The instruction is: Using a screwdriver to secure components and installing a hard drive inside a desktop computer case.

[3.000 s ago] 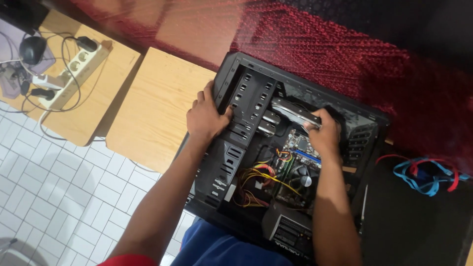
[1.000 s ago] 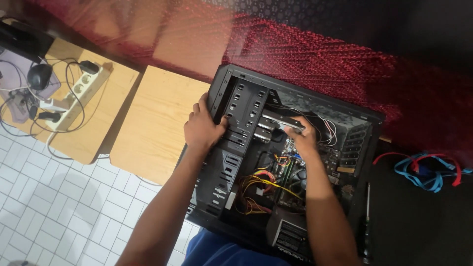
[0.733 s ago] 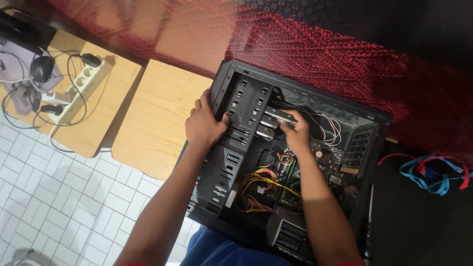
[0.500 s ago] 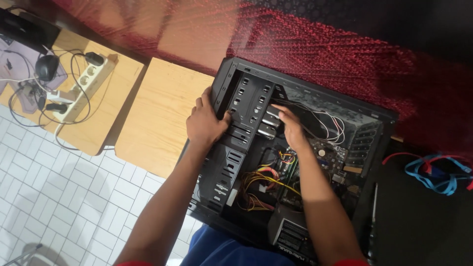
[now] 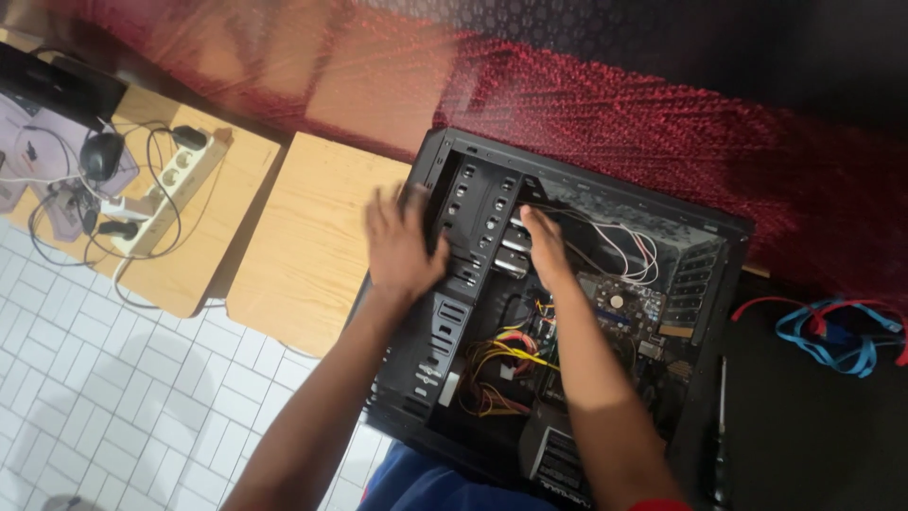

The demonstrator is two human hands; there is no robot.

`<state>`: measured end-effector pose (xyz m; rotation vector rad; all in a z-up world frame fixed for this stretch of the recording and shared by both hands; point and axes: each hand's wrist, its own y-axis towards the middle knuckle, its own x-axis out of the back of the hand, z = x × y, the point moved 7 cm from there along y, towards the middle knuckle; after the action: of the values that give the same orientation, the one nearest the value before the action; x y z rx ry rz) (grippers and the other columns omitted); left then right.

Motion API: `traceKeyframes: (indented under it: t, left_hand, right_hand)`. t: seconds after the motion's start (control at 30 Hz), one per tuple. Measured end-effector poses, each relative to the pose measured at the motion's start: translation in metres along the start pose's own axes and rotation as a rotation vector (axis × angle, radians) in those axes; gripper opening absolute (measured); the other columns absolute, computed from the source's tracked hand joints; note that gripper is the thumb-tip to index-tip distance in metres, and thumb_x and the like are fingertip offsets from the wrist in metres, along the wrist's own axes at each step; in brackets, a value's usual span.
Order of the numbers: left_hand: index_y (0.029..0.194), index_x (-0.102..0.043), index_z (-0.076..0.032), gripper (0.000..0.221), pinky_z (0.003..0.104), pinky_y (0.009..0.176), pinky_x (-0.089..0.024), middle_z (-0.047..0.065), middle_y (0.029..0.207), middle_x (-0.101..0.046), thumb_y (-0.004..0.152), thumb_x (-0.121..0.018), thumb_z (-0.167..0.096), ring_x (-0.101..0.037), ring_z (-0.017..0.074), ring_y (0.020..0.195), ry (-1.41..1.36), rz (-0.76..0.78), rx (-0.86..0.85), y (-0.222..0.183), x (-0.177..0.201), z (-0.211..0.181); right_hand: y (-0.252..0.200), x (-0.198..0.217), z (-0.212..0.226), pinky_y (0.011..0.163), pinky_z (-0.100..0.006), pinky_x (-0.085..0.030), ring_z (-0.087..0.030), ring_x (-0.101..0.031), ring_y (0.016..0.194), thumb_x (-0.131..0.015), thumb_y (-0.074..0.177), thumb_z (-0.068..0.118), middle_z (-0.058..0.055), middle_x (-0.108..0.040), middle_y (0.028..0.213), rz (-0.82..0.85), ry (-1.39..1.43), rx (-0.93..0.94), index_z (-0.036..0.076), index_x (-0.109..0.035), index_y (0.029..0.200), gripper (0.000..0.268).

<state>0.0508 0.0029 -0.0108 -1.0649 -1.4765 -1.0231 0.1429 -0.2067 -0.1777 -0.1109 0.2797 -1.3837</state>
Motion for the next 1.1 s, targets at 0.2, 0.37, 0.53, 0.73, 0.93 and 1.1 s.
traceKeyframes:
  t: [0.2,0.37,0.53,0.73,0.93,1.1]
  left_hand:
    - [0.146,-0.053,-0.009,0.063,0.053,0.121,-0.028,0.017,0.150,-0.047,0.088,-0.060,-0.033,-0.038,0.0404,0.146,-0.208,0.082,-0.449,-0.030,-0.019,-0.098]
    - [0.159,-0.032,-0.006,0.078,0.059,0.125,-0.012,0.017,0.167,-0.021,0.093,-0.052,-0.042,-0.013,0.0406,0.157,-0.066,0.389,-0.424,-0.027,-0.043,-0.120]
    - [0.164,-0.012,-0.002,0.087,0.061,0.125,0.000,0.016,0.172,0.000,0.094,-0.050,-0.036,0.001,0.0419,0.157,0.029,0.520,-0.391,-0.024,-0.043,-0.126]
    - [0.164,-0.005,-0.004,0.089,0.060,0.126,0.004,0.014,0.172,0.008,0.094,-0.049,-0.033,0.009,0.0408,0.157,0.065,0.594,-0.356,-0.022,-0.048,-0.126]
    - [0.165,-0.001,-0.006,0.094,0.060,0.125,0.003,0.011,0.173,0.006,0.091,-0.052,-0.032,0.008,0.0394,0.158,0.009,0.561,-0.329,-0.021,-0.059,-0.124]
    - [0.166,-0.005,-0.006,0.094,0.059,0.126,-0.002,0.011,0.174,0.001,0.089,-0.055,-0.030,0.002,0.0395,0.158,-0.012,0.516,-0.332,-0.021,-0.057,-0.123]
  right_hand:
    - [-0.003,-0.002,-0.003,0.111,-0.043,-0.043,-0.026,-0.064,0.120,-0.056,0.108,0.042,-0.010,-0.072,0.123,-0.045,-0.026,0.052,0.008,-0.075,0.123,0.042]
    - [-0.006,0.000,0.003,0.107,-0.037,-0.046,-0.019,-0.066,0.112,-0.053,0.110,0.040,-0.006,-0.075,0.114,-0.064,-0.053,0.093,0.014,-0.078,0.120,0.038]
    - [-0.007,0.000,0.014,0.104,-0.038,-0.048,-0.021,-0.066,0.109,-0.053,0.109,0.039,-0.009,-0.074,0.114,-0.107,-0.016,0.088,0.011,-0.077,0.119,0.038]
    - [-0.004,0.004,0.001,0.102,-0.036,-0.049,-0.018,-0.064,0.106,-0.055,0.109,0.040,-0.007,-0.074,0.113,-0.150,-0.022,0.050,0.011,-0.077,0.119,0.038]
    - [-0.009,0.006,0.012,0.104,-0.037,-0.047,-0.019,-0.063,0.109,-0.052,0.111,0.037,-0.008,-0.073,0.113,-0.167,-0.037,0.088,0.008,-0.077,0.116,0.038]
    - [-0.021,0.002,0.043,0.110,-0.042,-0.043,-0.029,-0.061,0.120,-0.041,0.113,0.040,-0.015,-0.071,0.122,-0.129,-0.084,0.118,0.007,-0.075,0.122,0.048]
